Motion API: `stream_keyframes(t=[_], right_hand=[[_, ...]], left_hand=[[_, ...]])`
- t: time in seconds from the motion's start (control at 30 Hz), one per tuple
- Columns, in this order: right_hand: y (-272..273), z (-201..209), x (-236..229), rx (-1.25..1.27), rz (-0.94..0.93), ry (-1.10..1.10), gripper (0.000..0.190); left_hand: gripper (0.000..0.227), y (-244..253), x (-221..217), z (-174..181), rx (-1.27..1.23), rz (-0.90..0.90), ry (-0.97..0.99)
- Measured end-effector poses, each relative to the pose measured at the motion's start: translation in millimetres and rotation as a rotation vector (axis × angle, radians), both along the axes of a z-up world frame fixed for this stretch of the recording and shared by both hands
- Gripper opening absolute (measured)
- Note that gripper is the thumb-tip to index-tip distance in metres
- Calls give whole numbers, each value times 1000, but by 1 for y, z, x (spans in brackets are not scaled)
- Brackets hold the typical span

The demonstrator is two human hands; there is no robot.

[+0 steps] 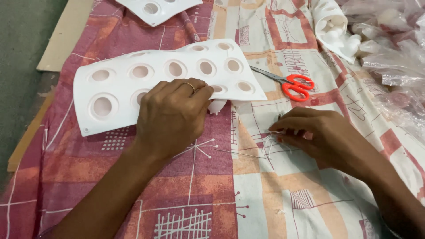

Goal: Preparing wick bases by threading cotton string through plastic molds.

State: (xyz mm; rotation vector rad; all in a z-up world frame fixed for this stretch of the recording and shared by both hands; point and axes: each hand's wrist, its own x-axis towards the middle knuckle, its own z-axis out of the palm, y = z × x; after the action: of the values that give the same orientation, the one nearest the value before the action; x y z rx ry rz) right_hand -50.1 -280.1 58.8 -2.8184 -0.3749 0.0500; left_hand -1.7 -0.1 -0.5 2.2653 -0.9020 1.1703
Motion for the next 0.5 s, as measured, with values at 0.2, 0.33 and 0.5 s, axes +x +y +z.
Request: stream_keyframes(t=[0.2, 0.33, 0.5], right_hand=[[5, -11, 2, -140, 140, 7, 27], [-5, -11, 4, -143, 40, -5, 24], [-54, 13, 41, -4, -60, -117, 23]], left_hand=[[6, 0, 0, 2, 28, 15, 7], [2, 0, -2, 4, 19, 13, 9], [5, 1, 3, -3, 11, 13, 1]])
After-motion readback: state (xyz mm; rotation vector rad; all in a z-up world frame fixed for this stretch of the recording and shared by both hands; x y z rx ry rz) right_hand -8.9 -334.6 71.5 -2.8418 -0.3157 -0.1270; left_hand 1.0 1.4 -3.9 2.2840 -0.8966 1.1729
